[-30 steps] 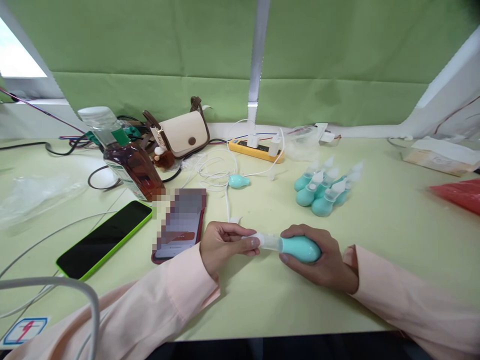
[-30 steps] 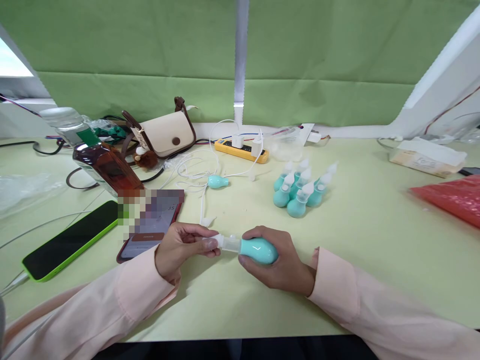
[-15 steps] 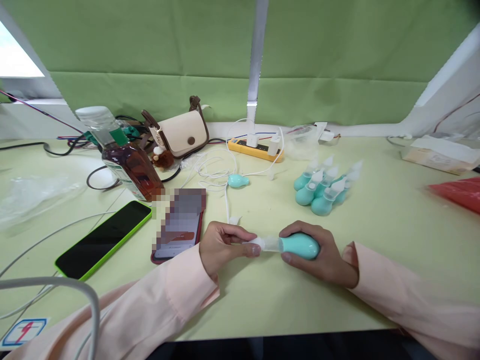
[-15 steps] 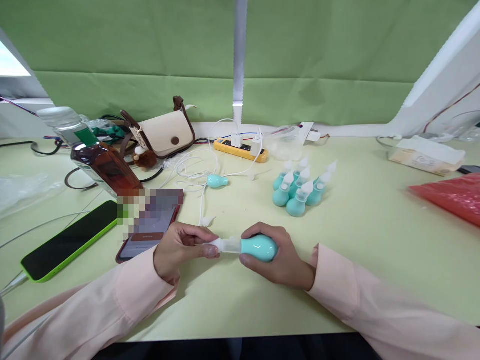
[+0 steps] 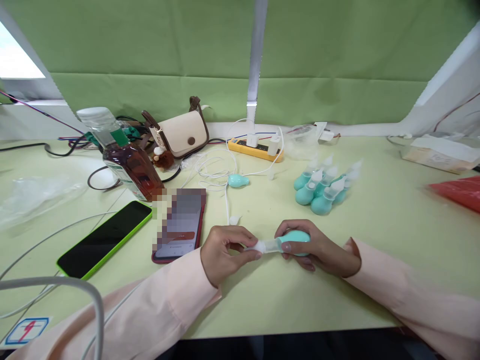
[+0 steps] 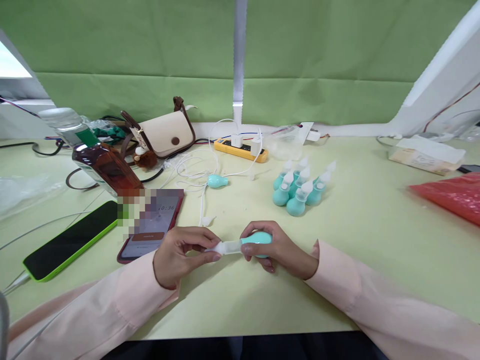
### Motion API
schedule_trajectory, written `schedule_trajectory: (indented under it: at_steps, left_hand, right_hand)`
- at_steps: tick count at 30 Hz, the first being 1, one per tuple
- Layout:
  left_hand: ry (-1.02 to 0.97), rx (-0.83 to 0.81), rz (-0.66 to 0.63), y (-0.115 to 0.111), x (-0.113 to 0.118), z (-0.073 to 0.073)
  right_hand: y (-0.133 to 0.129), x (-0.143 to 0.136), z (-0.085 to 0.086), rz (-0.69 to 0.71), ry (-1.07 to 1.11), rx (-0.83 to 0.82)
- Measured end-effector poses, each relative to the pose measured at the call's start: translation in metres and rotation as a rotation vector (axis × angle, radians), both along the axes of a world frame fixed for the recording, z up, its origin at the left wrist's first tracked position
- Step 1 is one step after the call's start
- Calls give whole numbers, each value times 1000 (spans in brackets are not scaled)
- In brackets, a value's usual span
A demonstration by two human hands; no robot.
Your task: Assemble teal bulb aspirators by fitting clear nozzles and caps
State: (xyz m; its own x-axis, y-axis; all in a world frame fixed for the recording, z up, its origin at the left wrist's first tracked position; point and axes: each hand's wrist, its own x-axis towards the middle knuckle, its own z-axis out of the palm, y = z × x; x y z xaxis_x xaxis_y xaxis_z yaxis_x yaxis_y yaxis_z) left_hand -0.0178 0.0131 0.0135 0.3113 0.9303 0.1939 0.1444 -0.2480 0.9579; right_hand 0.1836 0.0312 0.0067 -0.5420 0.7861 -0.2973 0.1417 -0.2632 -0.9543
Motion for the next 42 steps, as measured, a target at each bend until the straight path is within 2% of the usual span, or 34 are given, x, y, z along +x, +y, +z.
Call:
schedule_trajectory:
  at_steps: [6,9,12,15,19,25,29,31,34,36,42]
  left_hand:
    - [145,429,-65,2,-2,-6]
    - [207,526,-82,2,-3,-8]
    - [250,531,-105,3,-4,-7]
    - [261,451,-112,5,-6,-5]
    - [249,214,-104,6,-6,-2]
    - [56,-311,-27,5,-1,0]
    - [-64,-442,-70,6,1,-6]
    - [-99,-460,-84,6,0,-8]
    - [-129,-439,-73,6,-1,-7]
    - [-109,-393,-62,4,-2,-4]
    - [44,11,-150,1,-4,2]
  right_hand:
    - [3,0,10,30,-19,-112]
    - [2,0,12,34,-26,-146]
    - [2,0,11,42,-29,-144]
    - [-1,0,7,12,-45,-58]
    - [-6,-2,6,-45,-137,149]
    - [-13,-3,8,-126,-314,779]
    - [-16,0,2,-77,-327,1105]
    - [-16,2,-1,-68,-316,1174]
    - [-15,2,0,-106,-291,1160]
    - [-14,1,3,-107,-296,1087]
    - [-9,1,12,-14,-267,604]
